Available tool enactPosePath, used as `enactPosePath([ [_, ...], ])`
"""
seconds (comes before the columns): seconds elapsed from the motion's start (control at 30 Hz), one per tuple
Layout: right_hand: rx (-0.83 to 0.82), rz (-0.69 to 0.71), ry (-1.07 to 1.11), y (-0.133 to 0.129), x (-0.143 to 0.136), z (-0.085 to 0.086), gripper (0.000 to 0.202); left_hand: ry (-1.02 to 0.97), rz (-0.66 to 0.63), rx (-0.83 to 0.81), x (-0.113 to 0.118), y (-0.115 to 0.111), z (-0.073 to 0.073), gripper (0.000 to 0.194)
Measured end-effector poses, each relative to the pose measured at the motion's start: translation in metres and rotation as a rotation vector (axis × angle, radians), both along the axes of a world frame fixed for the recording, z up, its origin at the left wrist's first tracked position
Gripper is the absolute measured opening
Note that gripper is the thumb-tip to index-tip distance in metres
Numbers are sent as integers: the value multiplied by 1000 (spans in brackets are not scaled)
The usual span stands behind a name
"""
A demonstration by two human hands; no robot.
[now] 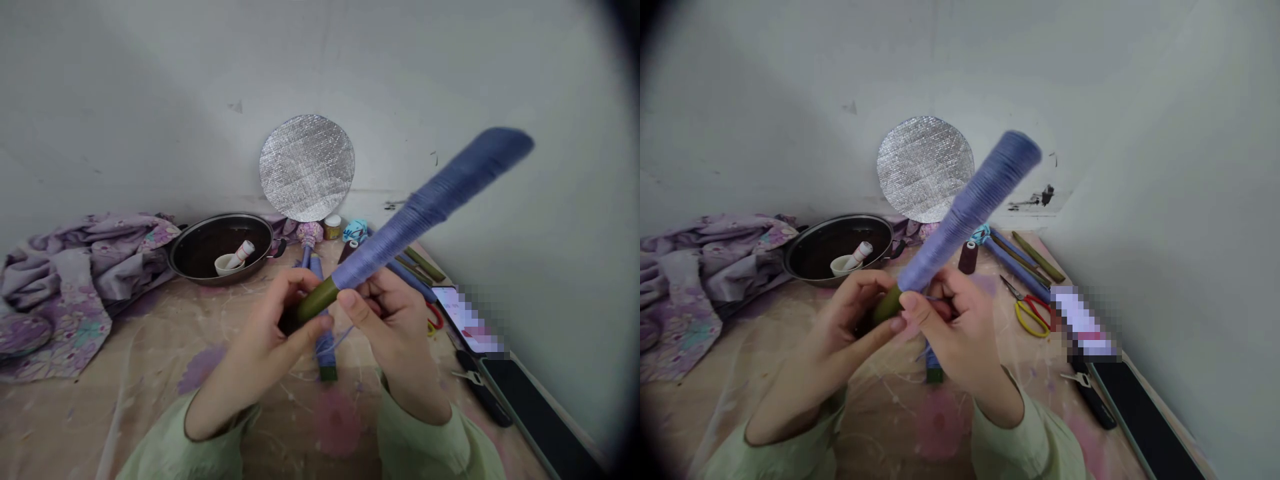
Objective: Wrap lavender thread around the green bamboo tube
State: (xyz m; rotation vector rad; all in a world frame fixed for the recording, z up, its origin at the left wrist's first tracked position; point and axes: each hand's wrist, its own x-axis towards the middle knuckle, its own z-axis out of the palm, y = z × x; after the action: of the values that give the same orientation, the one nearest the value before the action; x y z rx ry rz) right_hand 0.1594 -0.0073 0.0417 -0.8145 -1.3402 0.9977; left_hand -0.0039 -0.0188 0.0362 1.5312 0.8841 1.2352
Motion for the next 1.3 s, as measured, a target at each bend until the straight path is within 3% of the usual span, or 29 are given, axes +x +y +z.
enactPosePath([
  [0.03,3,-27,-14,1,0,0,10,68,103,58,1,-1,1,21],
  [0.1,2,-59,-32,1,0,-1,9,119,176,95,3,-3,2,20],
  [0.3,1,-74,-80,2,2,-2,10,-11,53,-55,1,-4,-2,22],
  [0.57,29,-16,56,4,3,-6,11,-171,5,-154,2,-4,1,20],
  [0.83,46,66,170,-1,-1,-3,14,-322,-173,-277,1,-7,4,17],
  [1.03,54,17,149,0,0,-3,11,-412,-240,-368,2,-7,4,18],
  [1.3,72,49,157,-4,-2,-1,14,-421,-404,-484,-5,-3,1,29],
])
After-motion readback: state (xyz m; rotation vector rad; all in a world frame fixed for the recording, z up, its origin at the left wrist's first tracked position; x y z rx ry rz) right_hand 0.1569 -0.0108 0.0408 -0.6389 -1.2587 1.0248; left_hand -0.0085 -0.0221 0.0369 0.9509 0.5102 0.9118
